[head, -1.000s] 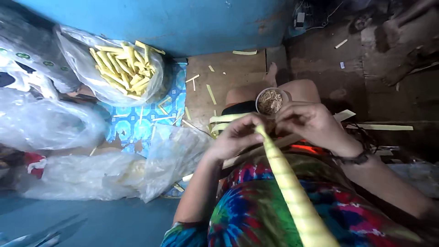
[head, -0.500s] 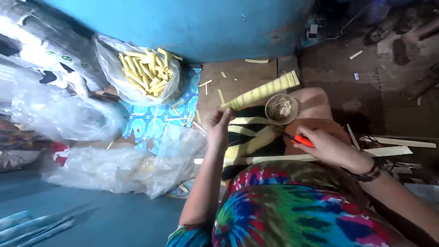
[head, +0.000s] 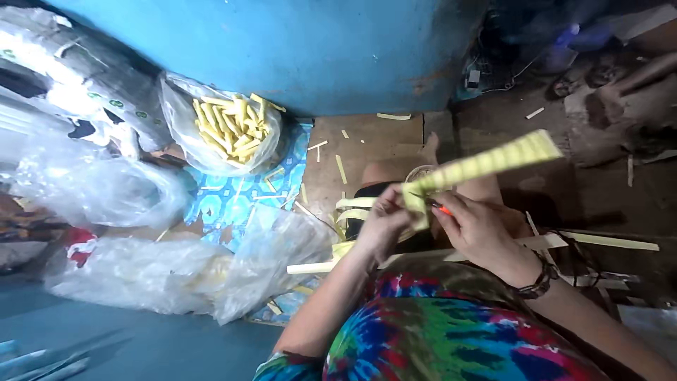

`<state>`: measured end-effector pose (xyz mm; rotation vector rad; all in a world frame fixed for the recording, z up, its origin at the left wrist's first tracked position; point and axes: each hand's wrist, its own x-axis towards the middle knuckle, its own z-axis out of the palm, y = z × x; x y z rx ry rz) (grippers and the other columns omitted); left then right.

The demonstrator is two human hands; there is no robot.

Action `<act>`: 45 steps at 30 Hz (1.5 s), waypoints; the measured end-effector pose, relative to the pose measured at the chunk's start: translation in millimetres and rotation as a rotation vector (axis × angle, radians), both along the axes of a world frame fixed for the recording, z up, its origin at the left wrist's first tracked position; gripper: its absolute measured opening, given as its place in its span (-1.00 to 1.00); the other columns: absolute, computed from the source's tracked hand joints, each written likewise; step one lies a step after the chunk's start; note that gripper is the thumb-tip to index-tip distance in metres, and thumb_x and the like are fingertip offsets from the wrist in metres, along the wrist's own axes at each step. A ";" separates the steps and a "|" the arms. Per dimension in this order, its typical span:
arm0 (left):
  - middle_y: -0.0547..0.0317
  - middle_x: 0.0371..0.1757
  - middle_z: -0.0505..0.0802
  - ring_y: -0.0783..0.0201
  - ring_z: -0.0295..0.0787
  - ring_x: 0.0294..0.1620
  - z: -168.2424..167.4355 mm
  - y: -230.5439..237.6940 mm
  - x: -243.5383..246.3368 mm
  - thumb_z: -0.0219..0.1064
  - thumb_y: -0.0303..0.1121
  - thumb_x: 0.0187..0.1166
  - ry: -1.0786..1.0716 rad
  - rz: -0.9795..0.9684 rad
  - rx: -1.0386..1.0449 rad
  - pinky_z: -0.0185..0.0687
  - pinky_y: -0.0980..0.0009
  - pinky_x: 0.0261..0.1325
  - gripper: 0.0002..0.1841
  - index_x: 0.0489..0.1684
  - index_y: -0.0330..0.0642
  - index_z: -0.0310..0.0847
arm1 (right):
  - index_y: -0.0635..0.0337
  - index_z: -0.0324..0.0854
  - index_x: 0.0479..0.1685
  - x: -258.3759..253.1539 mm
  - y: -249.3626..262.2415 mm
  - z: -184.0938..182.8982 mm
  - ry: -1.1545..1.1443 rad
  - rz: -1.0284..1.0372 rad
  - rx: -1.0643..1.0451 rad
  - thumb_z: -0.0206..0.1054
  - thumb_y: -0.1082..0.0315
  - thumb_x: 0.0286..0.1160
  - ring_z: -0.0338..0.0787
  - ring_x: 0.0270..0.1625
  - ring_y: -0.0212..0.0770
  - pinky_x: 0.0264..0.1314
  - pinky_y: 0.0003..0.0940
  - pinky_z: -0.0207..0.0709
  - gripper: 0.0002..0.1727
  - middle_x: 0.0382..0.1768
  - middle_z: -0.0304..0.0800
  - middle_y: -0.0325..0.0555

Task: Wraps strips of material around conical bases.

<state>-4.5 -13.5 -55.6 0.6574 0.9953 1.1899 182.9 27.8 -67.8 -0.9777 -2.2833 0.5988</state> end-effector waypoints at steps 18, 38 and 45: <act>-0.18 0.78 0.26 -0.03 0.36 0.67 -51.4 -10.4 -244.1 0.30 -0.11 0.70 0.386 1.031 -0.221 0.42 -0.01 0.57 -0.10 0.90 -0.14 -0.28 | 0.14 0.65 0.37 20.1 5.7 -42.6 -0.615 0.233 -0.548 0.25 0.23 0.73 0.83 0.13 0.27 0.22 0.27 0.61 -0.65 0.05 0.83 0.24; -0.07 0.29 0.79 -0.04 0.73 0.35 -42.4 -58.6 -61.2 0.44 -0.11 0.56 1.386 -0.403 -0.124 0.57 -0.05 0.44 -0.57 0.28 -0.18 0.73 | 0.25 0.77 0.15 39.8 21.9 -36.0 -0.621 0.224 -0.540 0.44 0.07 0.57 0.74 0.28 0.22 0.45 0.27 0.46 -0.58 0.13 0.80 0.19; -0.10 0.34 0.82 -0.06 0.76 0.38 -36.0 -60.6 -54.6 0.27 -0.24 0.71 1.471 -0.292 -0.012 0.56 -0.05 0.47 -0.62 0.37 -0.21 0.72 | 0.21 0.78 0.13 49.3 28.8 -20.0 -0.523 0.122 -0.419 0.46 0.14 0.57 0.80 0.18 0.22 0.31 0.35 0.55 -0.65 0.13 0.81 0.16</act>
